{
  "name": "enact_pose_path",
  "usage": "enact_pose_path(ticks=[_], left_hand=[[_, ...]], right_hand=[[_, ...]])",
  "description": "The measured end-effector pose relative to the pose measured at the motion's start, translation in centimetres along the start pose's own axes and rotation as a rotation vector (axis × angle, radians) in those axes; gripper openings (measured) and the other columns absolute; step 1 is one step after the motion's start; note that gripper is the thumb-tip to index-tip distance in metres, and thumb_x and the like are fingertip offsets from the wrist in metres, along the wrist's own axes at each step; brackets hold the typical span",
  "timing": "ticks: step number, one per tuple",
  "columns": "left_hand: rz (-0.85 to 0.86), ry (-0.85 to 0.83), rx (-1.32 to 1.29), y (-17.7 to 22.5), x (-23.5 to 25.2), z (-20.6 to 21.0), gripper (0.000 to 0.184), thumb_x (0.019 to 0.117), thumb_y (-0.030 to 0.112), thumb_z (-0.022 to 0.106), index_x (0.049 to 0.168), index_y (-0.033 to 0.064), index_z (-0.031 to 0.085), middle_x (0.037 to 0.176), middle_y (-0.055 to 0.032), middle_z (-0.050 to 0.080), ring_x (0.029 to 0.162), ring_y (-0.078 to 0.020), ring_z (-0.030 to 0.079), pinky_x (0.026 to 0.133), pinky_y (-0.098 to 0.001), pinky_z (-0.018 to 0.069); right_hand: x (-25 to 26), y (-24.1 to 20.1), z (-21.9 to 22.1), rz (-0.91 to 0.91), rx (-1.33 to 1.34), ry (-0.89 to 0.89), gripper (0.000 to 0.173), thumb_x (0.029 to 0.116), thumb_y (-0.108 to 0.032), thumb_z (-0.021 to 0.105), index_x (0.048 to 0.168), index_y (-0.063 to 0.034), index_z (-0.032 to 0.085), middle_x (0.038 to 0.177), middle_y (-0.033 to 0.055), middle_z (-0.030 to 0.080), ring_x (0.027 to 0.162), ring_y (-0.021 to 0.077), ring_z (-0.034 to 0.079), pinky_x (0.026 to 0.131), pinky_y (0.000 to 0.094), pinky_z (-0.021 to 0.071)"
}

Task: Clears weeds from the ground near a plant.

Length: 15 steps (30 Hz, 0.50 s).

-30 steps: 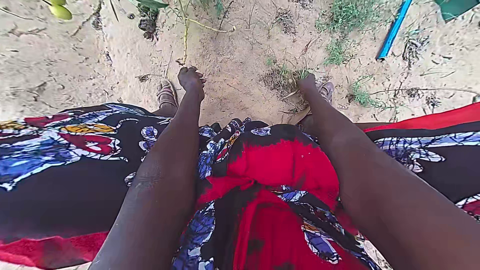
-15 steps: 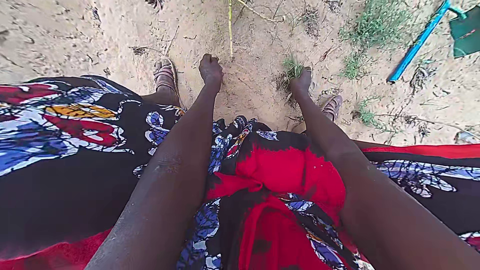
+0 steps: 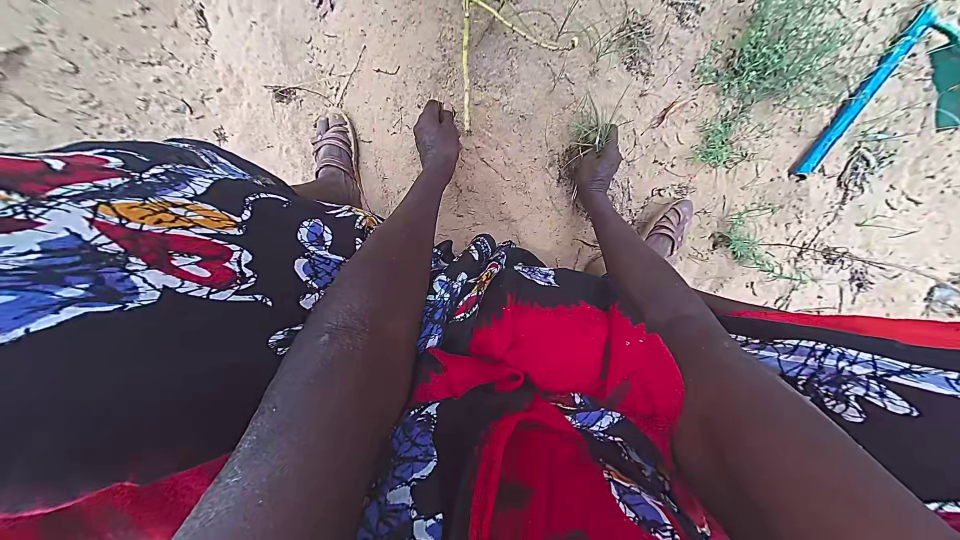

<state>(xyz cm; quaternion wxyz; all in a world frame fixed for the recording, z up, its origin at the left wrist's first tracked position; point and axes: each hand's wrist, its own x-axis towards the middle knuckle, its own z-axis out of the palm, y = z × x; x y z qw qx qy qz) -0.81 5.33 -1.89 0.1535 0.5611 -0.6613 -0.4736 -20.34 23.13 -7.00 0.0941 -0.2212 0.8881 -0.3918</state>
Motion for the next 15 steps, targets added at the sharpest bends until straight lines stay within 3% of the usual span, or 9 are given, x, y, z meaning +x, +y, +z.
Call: enact_pose_path(ticks=[3, 5, 6, 9, 15], left_hand=[[0.014, 0.004, -0.051, -0.8, -0.1, 0.0, 0.031, 0.1102, 0.015, 0.038, 0.126, -0.006, 0.055, 0.089, -0.014, 0.063, 0.074, -0.0199, 0.065, 0.074, -0.0365, 0.0572], [0.001, 0.013, -0.091, -0.9, -0.4, 0.0, 0.031, 0.1113, 0.017, 0.039, 0.124, -0.0054, 0.055, 0.082, -0.0099, 0.059, 0.067, -0.0162, 0.062, 0.069, -0.0331, 0.056], [0.005, 0.013, -0.092, -0.9, -0.4, -0.2, 0.03, 0.1111, 0.017, 0.039, 0.124, -0.0058, 0.055, 0.081, -0.0097, 0.06, 0.066, -0.016, 0.062, 0.069, -0.0331, 0.0562], [0.018, -0.015, -0.011, -1.4, -0.2, -0.7, 0.032, 0.11, 0.015, 0.037, 0.126, -0.0073, 0.055, 0.088, -0.0142, 0.064, 0.073, -0.0201, 0.066, 0.075, -0.0376, 0.0576], [-0.008, -0.008, -0.071, -0.8, -0.7, -0.8, 0.031, 0.1114, 0.017, 0.036, 0.125, -0.0036, 0.055, 0.084, -0.0102, 0.061, 0.066, -0.0165, 0.064, 0.066, -0.0333, 0.0569]], right_hand=[[1.4, -0.1, 1.2, 0.161, 0.303, 0.129, 0.042, 0.1051, -0.013, 0.049, 0.144, 0.0033, 0.051, 0.121, 0.0207, 0.068, 0.108, 0.0255, 0.067, 0.097, 0.0419, 0.0535], [2.5, 0.0, 1.5, 0.269, 0.492, 0.177, 0.035, 0.1082, -0.015, 0.046, 0.137, 0.0022, 0.053, 0.099, 0.013, 0.063, 0.076, 0.0178, 0.061, 0.074, 0.0366, 0.0548], [3.1, 0.0, 1.4, 0.317, 0.594, 0.184, 0.03, 0.1094, -0.015, 0.044, 0.133, 0.0016, 0.053, 0.09, 0.0097, 0.059, 0.067, 0.0153, 0.056, 0.066, 0.0342, 0.0534], [3.4, 0.1, 0.6, 0.416, 0.822, 0.182, 0.017, 0.1096, -0.014, 0.045, 0.117, -0.0013, 0.054, 0.077, 0.004, 0.053, 0.058, 0.0112, 0.052, 0.058, 0.0288, 0.052], [3.2, -0.1, 0.0, 0.391, 0.88, 0.104, 0.013, 0.1101, -0.014, 0.044, 0.1, -0.0066, 0.049, 0.062, -0.0019, 0.048, 0.046, 0.007, 0.049, 0.049, 0.0232, 0.0504]])
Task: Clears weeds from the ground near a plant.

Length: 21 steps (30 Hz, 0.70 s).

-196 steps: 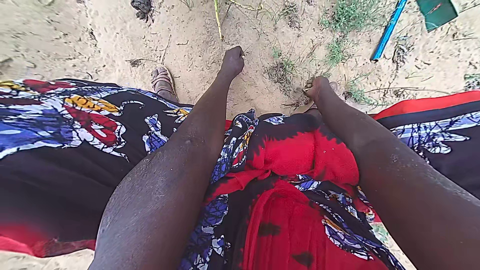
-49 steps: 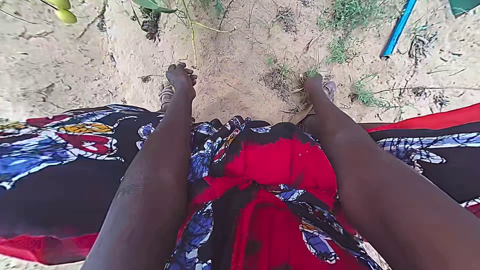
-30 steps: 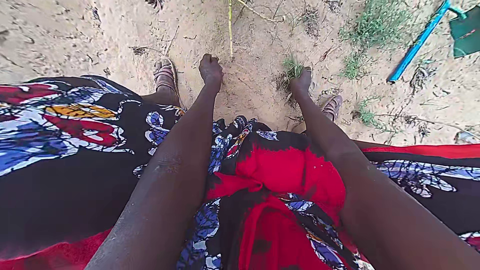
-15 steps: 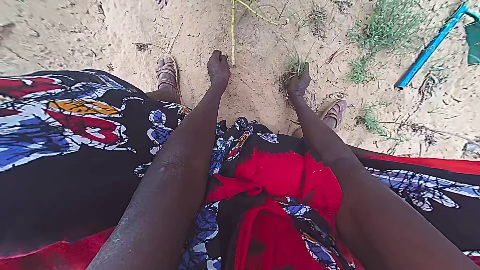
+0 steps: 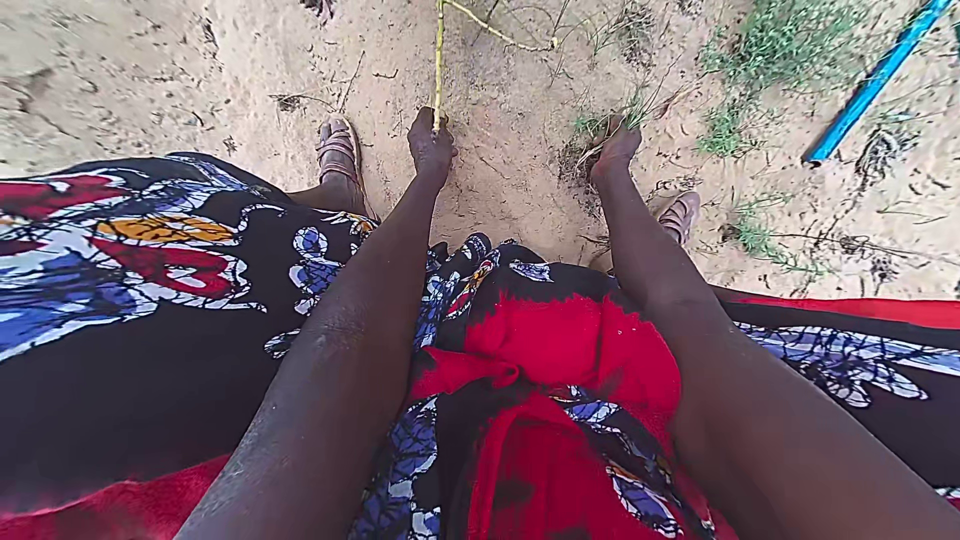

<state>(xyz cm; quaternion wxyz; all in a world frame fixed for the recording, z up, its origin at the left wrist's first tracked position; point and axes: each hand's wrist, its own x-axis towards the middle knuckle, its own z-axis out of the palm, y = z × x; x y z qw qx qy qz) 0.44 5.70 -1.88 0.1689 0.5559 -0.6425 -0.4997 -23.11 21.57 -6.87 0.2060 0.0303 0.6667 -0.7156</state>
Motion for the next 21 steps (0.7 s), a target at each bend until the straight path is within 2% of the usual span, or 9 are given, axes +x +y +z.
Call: enact_pose_path(ticks=[1, 2, 4, 7, 9, 11, 14, 19, 21], left_hand=[[-0.004, -0.009, -0.041, 0.0, -0.2, 0.1, 0.032, 0.112, 0.018, 0.035, 0.127, -0.0036, 0.055, 0.083, -0.0098, 0.059, 0.064, -0.0164, 0.062, 0.064, -0.0329, 0.0561], [-0.008, -0.015, -0.055, 0.1, -0.2, 0.2, 0.032, 0.1122, 0.018, 0.036, 0.127, -0.0033, 0.054, 0.083, -0.0095, 0.059, 0.063, -0.0164, 0.061, 0.063, -0.0328, 0.0558], [-0.004, -0.025, -0.025, 0.2, -0.2, 0.0, 0.03, 0.111, 0.015, 0.036, 0.128, -0.0036, 0.054, 0.085, -0.0113, 0.061, 0.065, -0.0179, 0.064, 0.064, -0.0341, 0.0567], [-0.027, -0.015, 0.0, 0.3, -0.2, -0.2, 0.031, 0.1122, 0.016, 0.033, 0.124, -0.0037, 0.053, 0.084, -0.0117, 0.064, 0.066, -0.0183, 0.066, 0.065, -0.0348, 0.058], [-0.038, -0.015, -0.014, 0.5, -0.3, -0.3, 0.032, 0.1128, 0.018, 0.032, 0.124, -0.0035, 0.052, 0.084, -0.0118, 0.063, 0.066, -0.0185, 0.066, 0.066, -0.0354, 0.0584], [-0.038, -0.016, -0.018, 0.4, -0.4, -0.4, 0.033, 0.1126, 0.017, 0.032, 0.127, -0.004, 0.052, 0.086, -0.0125, 0.064, 0.066, -0.0188, 0.066, 0.067, -0.0358, 0.0582], [-0.013, -0.011, -0.016, 0.9, -0.3, -0.4, 0.033, 0.1118, 0.016, 0.033, 0.129, -0.004, 0.054, 0.09, -0.0148, 0.066, 0.069, -0.0204, 0.067, 0.069, -0.0374, 0.0586], [-0.002, -0.024, -0.019, 2.8, -0.8, 0.3, 0.032, 0.1121, 0.016, 0.033, 0.127, -0.0029, 0.055, 0.089, -0.013, 0.064, 0.071, -0.0198, 0.066, 0.07, -0.0361, 0.0573], [0.013, -0.043, -0.029, 3.4, -1.2, 0.7, 0.033, 0.1124, 0.016, 0.033, 0.128, -0.0033, 0.054, 0.09, -0.0142, 0.066, 0.074, -0.0219, 0.068, 0.072, -0.0381, 0.058]], right_hand=[[0.4, 0.4, 0.0, -0.032, -0.042, -0.011, 0.012, 0.1097, -0.013, 0.045, 0.104, -0.0047, 0.051, 0.066, -0.0011, 0.049, 0.049, 0.0071, 0.049, 0.052, 0.0233, 0.05], [0.8, 0.6, 0.0, -0.053, -0.106, -0.022, 0.015, 0.1095, -0.013, 0.044, 0.112, -0.0018, 0.053, 0.075, 0.0016, 0.05, 0.058, 0.0089, 0.05, 0.059, 0.0256, 0.0502], [1.3, 0.7, 0.2, -0.057, -0.226, -0.013, 0.027, 0.109, -0.016, 0.046, 0.126, 0.0022, 0.055, 0.094, 0.0092, 0.057, 0.076, 0.0146, 0.056, 0.073, 0.0324, 0.0522], [1.6, 0.7, 0.4, -0.043, -0.343, 0.013, 0.032, 0.1095, -0.021, 0.049, 0.131, 0.0018, 0.056, 0.106, 0.013, 0.061, 0.089, 0.0182, 0.06, 0.083, 0.0362, 0.0523], [1.3, 0.5, 0.2, -0.031, -0.409, 0.008, 0.036, 0.1083, -0.021, 0.051, 0.135, 0.0023, 0.057, 0.121, 0.0185, 0.063, 0.109, 0.0242, 0.062, 0.096, 0.0417, 0.0506], [0.6, 0.6, -0.2, -0.013, -0.454, 0.003, 0.037, 0.1073, -0.021, 0.053, 0.136, 0.0021, 0.057, 0.129, 0.0207, 0.063, 0.12, 0.0274, 0.06, 0.103, 0.0452, 0.0483], [-0.3, 0.7, -0.8, -0.011, -0.506, 0.017, 0.035, 0.1068, -0.022, 0.052, 0.132, 0.0017, 0.059, 0.125, 0.0212, 0.063, 0.119, 0.0291, 0.06, 0.101, 0.0479, 0.0482], [-2.5, 0.7, -2.6, 0.047, -0.53, 0.048, 0.038, 0.1069, -0.022, 0.054, 0.136, 0.0021, 0.057, 0.131, 0.0217, 0.062, 0.123, 0.0296, 0.059, 0.104, 0.0475, 0.0464], [-4.0, 0.4, -4.0, 0.077, -0.562, 0.076, 0.038, 0.1076, -0.022, 0.052, 0.136, 0.0024, 0.057, 0.13, 0.0222, 0.062, 0.12, 0.0303, 0.059, 0.102, 0.0482, 0.0466]])
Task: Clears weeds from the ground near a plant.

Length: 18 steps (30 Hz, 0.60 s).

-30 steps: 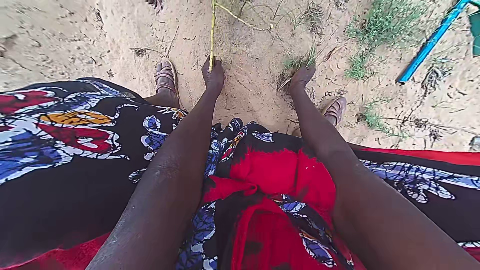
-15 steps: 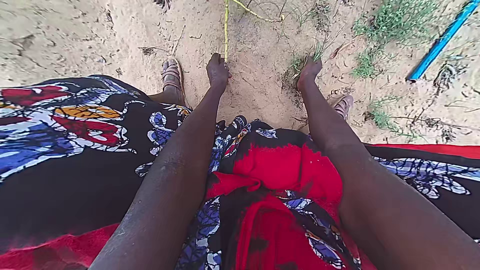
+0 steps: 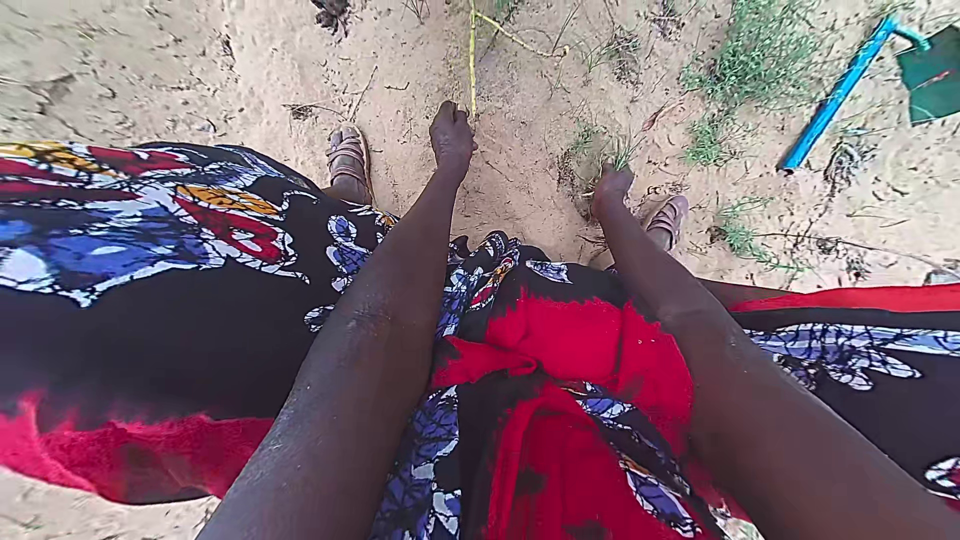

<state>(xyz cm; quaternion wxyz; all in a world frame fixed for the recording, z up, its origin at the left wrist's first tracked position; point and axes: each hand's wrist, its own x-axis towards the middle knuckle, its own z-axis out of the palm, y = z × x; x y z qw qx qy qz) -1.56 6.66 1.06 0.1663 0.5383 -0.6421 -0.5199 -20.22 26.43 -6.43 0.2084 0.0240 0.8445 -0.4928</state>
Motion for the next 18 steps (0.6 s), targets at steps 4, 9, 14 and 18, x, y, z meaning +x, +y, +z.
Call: enact_pose_path(ticks=[4, 9, 14, 18], left_hand=[[0.021, -0.008, -0.026, 1.2, -0.8, 0.6, 0.034, 0.1126, 0.016, 0.031, 0.13, -0.0024, 0.055, 0.09, -0.014, 0.066, 0.075, -0.0225, 0.067, 0.072, -0.0386, 0.0568], [0.055, -0.031, -0.07, 3.3, -2.0, 0.9, 0.031, 0.1121, 0.014, 0.032, 0.127, -0.0012, 0.055, 0.088, -0.0114, 0.065, 0.071, -0.0191, 0.066, 0.067, -0.0347, 0.0555], [0.074, -0.056, -0.074, 3.3, -2.0, 0.0, 0.034, 0.1129, 0.018, 0.032, 0.128, -0.002, 0.054, 0.092, -0.0139, 0.066, 0.075, -0.0215, 0.067, 0.07, -0.0371, 0.0568], [0.018, -0.035, -0.059, 1.8, -1.5, -1.1, 0.034, 0.1122, 0.018, 0.033, 0.129, -0.0015, 0.055, 0.095, -0.0146, 0.067, 0.076, -0.0222, 0.067, 0.071, -0.0388, 0.0563]], right_hand=[[-2.2, 0.9, -2.4, 0.084, -0.156, 0.002, 0.04, 0.1088, -0.026, 0.051, 0.136, 0.0034, 0.057, 0.132, 0.0255, 0.06, 0.123, 0.0355, 0.058, 0.103, 0.0524, 0.0451], [-0.9, 0.9, -6.2, 0.083, -0.136, 0.14, 0.044, 0.1088, -0.03, 0.047, 0.139, 0.001, 0.055, 0.135, 0.0232, 0.059, 0.123, 0.0331, 0.059, 0.102, 0.052, 0.0469], [3.4, -2.3, -9.3, -0.065, 0.103, 0.296, 0.054, 0.0992, -0.031, 0.068, 0.141, 0.0014, 0.054, 0.13, 0.0199, 0.062, 0.119, 0.0272, 0.062, 0.102, 0.0444, 0.0495], [3.5, -4.0, -7.5, -0.083, 0.11, 0.072, 0.036, 0.0926, -0.015, 0.072, 0.124, -0.0029, 0.059, 0.104, 0.0091, 0.063, 0.086, 0.0158, 0.06, 0.075, 0.0358, 0.0526]])
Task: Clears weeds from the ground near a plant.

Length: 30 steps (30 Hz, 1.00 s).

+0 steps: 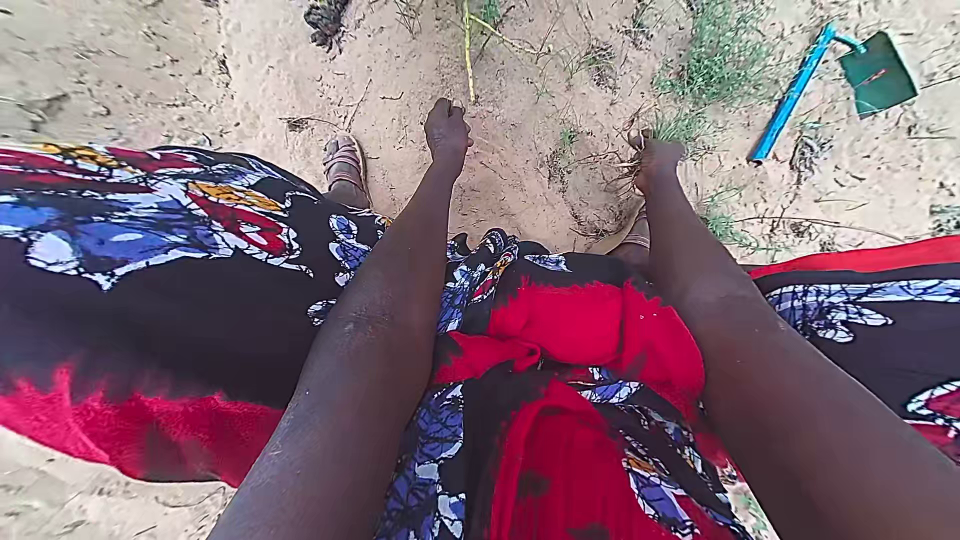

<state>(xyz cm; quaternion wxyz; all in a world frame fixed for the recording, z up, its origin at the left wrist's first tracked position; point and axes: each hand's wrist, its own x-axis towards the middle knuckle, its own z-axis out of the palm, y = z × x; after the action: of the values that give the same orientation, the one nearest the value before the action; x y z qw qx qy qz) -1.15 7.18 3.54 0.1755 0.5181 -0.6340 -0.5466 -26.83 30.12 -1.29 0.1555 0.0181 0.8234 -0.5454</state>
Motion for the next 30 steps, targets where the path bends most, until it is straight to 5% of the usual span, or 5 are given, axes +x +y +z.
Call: enact_pose_path(ticks=[3, 10, 15, 23, 30], left_hand=[[-0.035, 0.019, 0.013, -1.1, 0.1, -0.5, 0.034, 0.1122, 0.019, 0.034, 0.129, -0.0007, 0.056, 0.095, -0.0139, 0.067, 0.076, -0.0216, 0.067, 0.071, -0.038, 0.0563], [-0.027, 0.068, 0.06, -4.3, 1.5, -1.8, 0.032, 0.1114, 0.017, 0.035, 0.125, -0.0022, 0.056, 0.09, -0.0126, 0.066, 0.07, -0.0196, 0.066, 0.068, -0.0365, 0.0562], [-0.024, 0.152, 0.092, -5.7, 2.2, -2.3, 0.034, 0.1123, 0.018, 0.032, 0.125, -0.0021, 0.056, 0.084, -0.0104, 0.065, 0.066, -0.0187, 0.065, 0.066, -0.0362, 0.056], [0.038, 0.141, 0.062, -7.3, 3.7, -1.4, 0.034, 0.1122, 0.019, 0.034, 0.124, -0.0056, 0.055, 0.085, -0.0124, 0.064, 0.063, -0.0181, 0.065, 0.065, -0.0353, 0.0584], [0.031, 0.149, -0.065, -5.9, 2.3, -0.4, 0.033, 0.113, 0.019, 0.034, 0.12, -0.0044, 0.055, 0.075, -0.0058, 0.058, 0.056, -0.0119, 0.058, 0.058, -0.0276, 0.0535]], right_hand=[[-0.2, 0.5, 3.1, 0.013, -0.009, -0.273, 0.024, 0.0929, -0.002, 0.065, 0.116, -0.0044, 0.064, 0.093, 0.0041, 0.066, 0.07, 0.0103, 0.059, 0.063, 0.0294, 0.0516], [-1.8, -0.1, 9.5, -0.294, -0.579, -0.379, 0.066, 0.0791, -0.007, 0.081, 0.138, 0.0085, 0.055, 0.143, 0.0323, 0.049, 0.131, 0.0428, 0.053, 0.108, 0.0546, 0.0462], [-2.9, 1.0, 11.3, -0.562, -0.748, -0.248, 0.037, 0.0931, -0.001, 0.058, 0.13, 0.0067, 0.062, 0.137, 0.0312, 0.059, 0.136, 0.0486, 0.048, 0.114, 0.058, 0.0369], [-2.0, 1.7, 12.4, -0.252, -0.099, -0.147, 0.041, 0.1003, -0.011, 0.056, 0.139, 0.0025, 0.058, 0.123, 0.0212, 0.069, 0.116, 0.0285, 0.065, 0.104, 0.0459, 0.0476], [-0.3, 3.0, 12.5, -0.035, 0.351, -0.25, 0.021, 0.1092, -0.017, 0.047, 0.113, 0.0008, 0.058, 0.087, 0.0031, 0.054, 0.075, 0.0093, 0.054, 0.074, 0.0281, 0.0493]])
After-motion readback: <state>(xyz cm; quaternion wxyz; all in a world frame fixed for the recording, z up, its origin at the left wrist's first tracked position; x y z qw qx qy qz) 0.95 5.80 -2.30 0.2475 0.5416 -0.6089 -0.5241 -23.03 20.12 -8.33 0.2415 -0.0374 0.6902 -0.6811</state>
